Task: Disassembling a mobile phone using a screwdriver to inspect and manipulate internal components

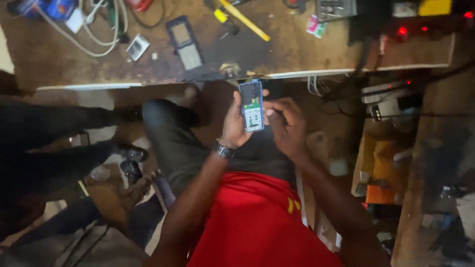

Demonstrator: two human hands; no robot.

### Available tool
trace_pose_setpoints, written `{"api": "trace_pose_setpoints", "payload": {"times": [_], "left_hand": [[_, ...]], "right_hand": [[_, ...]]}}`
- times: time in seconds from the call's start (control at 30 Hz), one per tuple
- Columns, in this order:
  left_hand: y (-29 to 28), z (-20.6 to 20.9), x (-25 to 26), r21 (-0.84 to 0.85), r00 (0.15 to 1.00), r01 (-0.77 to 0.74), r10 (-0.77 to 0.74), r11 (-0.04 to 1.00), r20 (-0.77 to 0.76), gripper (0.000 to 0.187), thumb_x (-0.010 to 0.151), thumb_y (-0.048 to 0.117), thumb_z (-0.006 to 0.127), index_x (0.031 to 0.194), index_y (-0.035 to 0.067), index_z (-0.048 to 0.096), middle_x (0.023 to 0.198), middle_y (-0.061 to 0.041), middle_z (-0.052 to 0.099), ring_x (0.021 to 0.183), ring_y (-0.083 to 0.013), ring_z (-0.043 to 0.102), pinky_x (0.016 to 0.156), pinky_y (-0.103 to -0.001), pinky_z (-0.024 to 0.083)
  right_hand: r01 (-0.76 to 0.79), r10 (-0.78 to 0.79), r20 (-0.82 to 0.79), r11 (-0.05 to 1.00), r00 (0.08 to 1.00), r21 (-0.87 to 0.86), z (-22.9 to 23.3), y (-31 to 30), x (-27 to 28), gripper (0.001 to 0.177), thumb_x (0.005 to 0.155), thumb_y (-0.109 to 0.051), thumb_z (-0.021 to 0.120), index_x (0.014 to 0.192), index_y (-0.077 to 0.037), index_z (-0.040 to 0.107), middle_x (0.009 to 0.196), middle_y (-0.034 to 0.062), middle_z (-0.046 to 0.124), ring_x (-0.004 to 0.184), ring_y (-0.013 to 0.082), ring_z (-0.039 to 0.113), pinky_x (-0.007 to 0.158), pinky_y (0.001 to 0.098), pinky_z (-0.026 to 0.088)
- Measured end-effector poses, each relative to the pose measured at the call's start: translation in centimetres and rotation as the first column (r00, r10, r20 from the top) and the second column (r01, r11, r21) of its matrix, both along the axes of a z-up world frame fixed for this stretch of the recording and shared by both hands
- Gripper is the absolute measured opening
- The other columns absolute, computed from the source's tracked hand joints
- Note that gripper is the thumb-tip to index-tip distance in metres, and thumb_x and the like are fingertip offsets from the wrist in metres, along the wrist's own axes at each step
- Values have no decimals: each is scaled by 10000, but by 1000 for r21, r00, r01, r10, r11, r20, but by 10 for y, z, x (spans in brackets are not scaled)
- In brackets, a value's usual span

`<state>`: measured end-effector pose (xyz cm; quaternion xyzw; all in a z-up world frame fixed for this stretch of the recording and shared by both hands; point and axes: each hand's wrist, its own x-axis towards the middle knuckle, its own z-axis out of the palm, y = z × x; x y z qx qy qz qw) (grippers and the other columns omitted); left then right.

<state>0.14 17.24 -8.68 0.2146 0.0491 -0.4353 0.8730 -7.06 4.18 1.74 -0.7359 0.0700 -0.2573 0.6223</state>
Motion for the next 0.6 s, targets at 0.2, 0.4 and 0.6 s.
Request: {"api": "trace_pose_setpoints", "payload": {"times": [0.2, 0.4, 0.6], "left_hand": [[32, 18, 25, -78, 998, -56, 56, 995, -1, 817, 1074, 699, 412, 1458, -3, 579, 1151, -262, 776, 965, -364, 807, 761, -454, 713], [64, 33, 70, -26, 979, -153, 155, 988, 135, 819, 1083, 693, 355, 1453, -4, 575, 1092, -233, 783, 921, -359, 812, 752, -457, 716], [86, 54, 106, 81, 959, -192, 170, 978, 225, 899, 1058, 744, 296, 1469, -1, 584, 1079, -172, 802, 934, -284, 819, 787, -391, 720]], "right_hand": [[-73, 89, -86, 983, 992, 167, -4, 22, 30, 177, 1069, -61, 641, 1161, 62, 729, 969, 221, 695, 827, 347, 774, 641, 416, 640], [-120, 137, -177, 987, 975, 104, 2, 41, 80, 211, 1064, -98, 652, 1209, 33, 731, 979, 235, 724, 914, 327, 772, 738, 438, 648], [-202, 201, -37, 979, 979, -34, 9, 66, 115, 145, 1026, 2, 711, 1152, 66, 742, 983, 233, 697, 850, 384, 775, 638, 415, 636]]}}
